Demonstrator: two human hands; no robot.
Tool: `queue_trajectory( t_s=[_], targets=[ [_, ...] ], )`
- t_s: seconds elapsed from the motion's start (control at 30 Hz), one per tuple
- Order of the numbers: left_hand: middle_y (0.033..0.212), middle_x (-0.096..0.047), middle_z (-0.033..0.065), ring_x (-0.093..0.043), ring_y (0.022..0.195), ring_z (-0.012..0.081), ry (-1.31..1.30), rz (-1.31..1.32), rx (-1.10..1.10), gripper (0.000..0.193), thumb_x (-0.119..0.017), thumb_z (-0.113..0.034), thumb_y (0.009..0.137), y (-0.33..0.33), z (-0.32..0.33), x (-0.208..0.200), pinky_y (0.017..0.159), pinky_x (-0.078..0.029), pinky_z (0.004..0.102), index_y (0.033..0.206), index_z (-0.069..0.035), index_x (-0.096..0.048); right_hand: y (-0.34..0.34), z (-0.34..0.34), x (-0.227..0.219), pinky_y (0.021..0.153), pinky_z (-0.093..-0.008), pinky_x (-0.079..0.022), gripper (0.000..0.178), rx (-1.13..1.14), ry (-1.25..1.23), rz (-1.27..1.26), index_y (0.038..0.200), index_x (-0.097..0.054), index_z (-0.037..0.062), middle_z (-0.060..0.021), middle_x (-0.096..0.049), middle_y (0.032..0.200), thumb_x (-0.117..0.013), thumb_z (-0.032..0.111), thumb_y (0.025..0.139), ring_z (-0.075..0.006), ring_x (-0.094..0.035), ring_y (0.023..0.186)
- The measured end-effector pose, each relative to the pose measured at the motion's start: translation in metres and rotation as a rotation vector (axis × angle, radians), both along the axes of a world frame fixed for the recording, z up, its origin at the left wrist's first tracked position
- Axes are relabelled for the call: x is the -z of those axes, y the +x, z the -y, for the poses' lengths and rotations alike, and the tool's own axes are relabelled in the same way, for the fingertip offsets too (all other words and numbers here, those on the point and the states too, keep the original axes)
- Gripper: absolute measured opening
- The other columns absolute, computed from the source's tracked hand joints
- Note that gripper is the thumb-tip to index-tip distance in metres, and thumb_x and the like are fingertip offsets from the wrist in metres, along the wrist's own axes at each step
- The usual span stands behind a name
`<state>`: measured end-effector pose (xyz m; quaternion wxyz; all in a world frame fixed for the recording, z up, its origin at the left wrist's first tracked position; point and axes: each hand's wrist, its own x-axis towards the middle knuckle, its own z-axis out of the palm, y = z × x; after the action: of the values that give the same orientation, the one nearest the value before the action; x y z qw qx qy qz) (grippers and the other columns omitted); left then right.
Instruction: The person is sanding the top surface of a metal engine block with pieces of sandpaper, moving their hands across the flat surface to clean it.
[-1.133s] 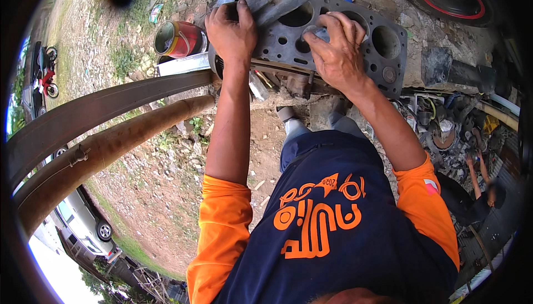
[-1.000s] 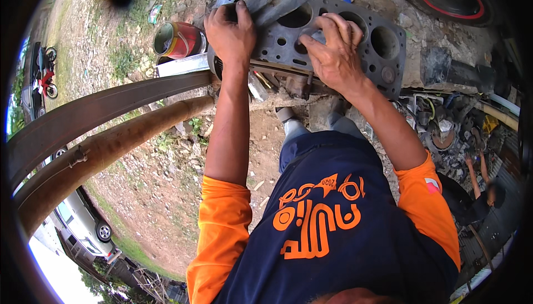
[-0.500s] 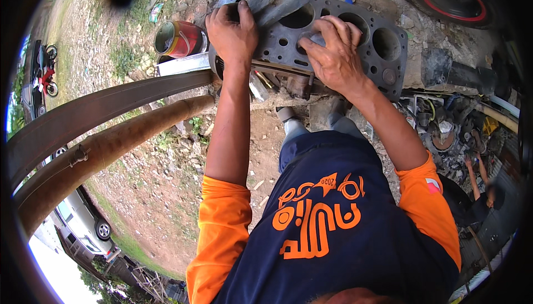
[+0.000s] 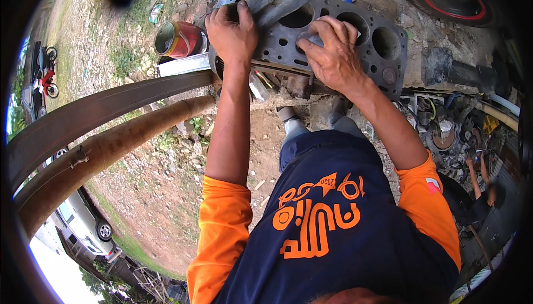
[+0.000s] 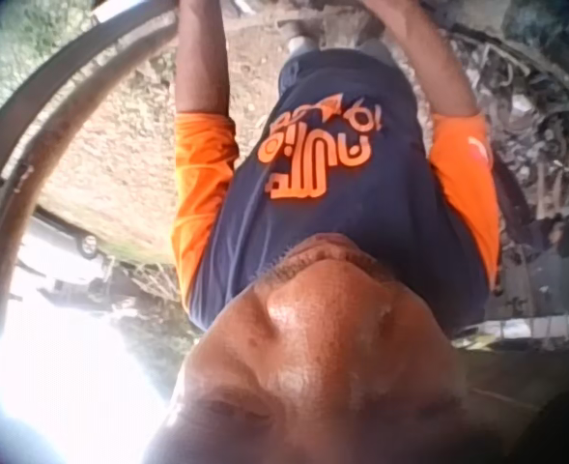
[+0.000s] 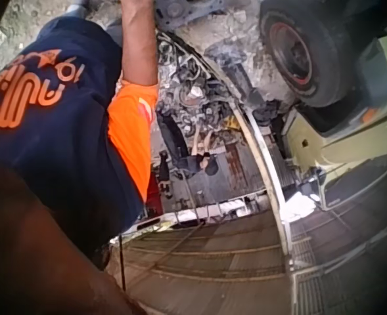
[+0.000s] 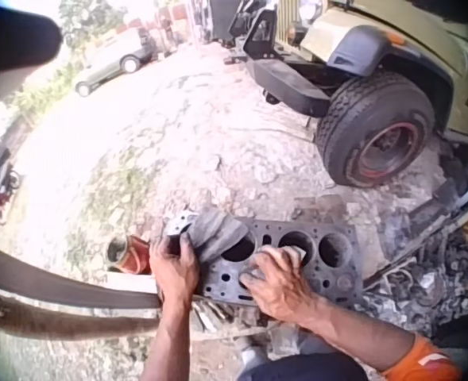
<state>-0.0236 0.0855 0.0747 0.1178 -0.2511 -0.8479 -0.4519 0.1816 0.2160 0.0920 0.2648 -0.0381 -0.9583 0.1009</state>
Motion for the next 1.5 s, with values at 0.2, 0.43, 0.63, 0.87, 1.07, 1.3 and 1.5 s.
queue_trajectory(
  t_s=[0.2, 0.43, 0.63, 0.87, 1.07, 1.3, 1.5],
  targets=[
    [0.093, -0.073, 0.0194, -0.063, 0.097, 0.0429, -0.014, -0.041, -0.006, 0.029, -0.072, -0.028, 0.094, -0.003, -0.001, 0.003, 0.089, -0.05, 0.0506, 0.088, -0.001, -0.077, -0.002, -0.002, -0.003, 0.108, -0.0527, -0.032, 0.024, -0.072, -0.035, 0.021, 0.107, -0.081, 0.0129, -0.0064, -0.063, 0.124, -0.079, 0.012, 0.083, -0.0285, -0.053, 0.131],
    [0.092, -0.073, 0.0203, -0.063, 0.097, 0.0429, -0.014, -0.024, 0.005, 0.03, -0.07, -0.029, 0.095, 0.0, -0.001, 0.0, 0.09, -0.049, 0.0512, 0.09, -0.001, -0.078, 0.001, 0.002, -0.001, 0.109, -0.0524, -0.031, 0.027, -0.003, -0.034, 0.012, 0.108, -0.081, 0.0133, -0.0076, -0.063, 0.123, -0.081, 0.011, 0.081, -0.0287, -0.053, 0.132],
    [0.09, -0.073, 0.0198, -0.063, 0.096, 0.0423, -0.02, -0.04, -0.012, 0.029, -0.07, -0.029, 0.095, -0.001, -0.002, 0.004, 0.09, -0.049, 0.0501, 0.091, -0.001, -0.078, 0.002, 0.0, 0.002, 0.109, -0.0524, -0.031, 0.027, -0.035, -0.026, 0.015, 0.107, -0.082, 0.0127, -0.0097, -0.062, 0.123, -0.083, 0.013, 0.08, -0.0302, -0.053, 0.132],
    [0.092, -0.073, 0.0203, -0.063, 0.097, 0.0423, -0.017, -0.016, -0.003, 0.03, -0.07, -0.029, 0.095, -0.001, 0.002, 0.0, 0.09, -0.049, 0.0508, 0.091, 0.0, -0.078, 0.001, 0.0, 0.0, 0.11, -0.0513, -0.031, 0.026, -0.048, -0.087, 0.029, 0.108, -0.082, 0.0121, -0.01, -0.063, 0.123, -0.081, 0.012, 0.082, -0.0305, -0.053, 0.132],
    [0.093, -0.073, 0.0223, -0.064, 0.097, 0.0441, -0.022, -0.027, -0.013, 0.032, -0.07, -0.03, 0.095, 0.0, -0.001, -0.001, 0.09, -0.049, 0.0515, 0.092, 0.0, -0.078, -0.002, -0.002, -0.001, 0.11, -0.0498, -0.031, 0.023, -0.025, -0.125, 0.017, 0.106, -0.083, 0.0122, -0.0092, -0.063, 0.122, -0.08, 0.011, 0.083, -0.029, -0.053, 0.132],
    [0.093, -0.074, 0.023, -0.064, 0.097, 0.0445, -0.008, 0.004, 0.001, 0.031, -0.07, -0.03, 0.095, 0.001, -0.001, -0.003, 0.091, -0.05, 0.0507, 0.093, 0.0, -0.079, 0.0, -0.002, -0.002, 0.111, -0.0507, -0.028, 0.022, -0.067, -0.141, 0.016, 0.106, -0.083, 0.0124, -0.0083, -0.063, 0.125, -0.078, 0.011, 0.084, -0.0277, -0.051, 0.134],
    [0.094, -0.075, 0.0224, -0.064, 0.097, 0.0433, -0.012, 0.006, -0.002, 0.032, -0.07, -0.031, 0.095, -0.001, 0.0, 0.0, 0.092, -0.05, 0.0503, 0.095, -0.001, -0.08, 0.003, -0.003, 0.001, 0.112, -0.0524, -0.026, 0.02, -0.066, -0.152, 0.029, 0.104, -0.083, 0.0133, -0.0083, -0.061, 0.131, -0.077, 0.011, 0.086, -0.028, -0.049, 0.139]
  ],
)
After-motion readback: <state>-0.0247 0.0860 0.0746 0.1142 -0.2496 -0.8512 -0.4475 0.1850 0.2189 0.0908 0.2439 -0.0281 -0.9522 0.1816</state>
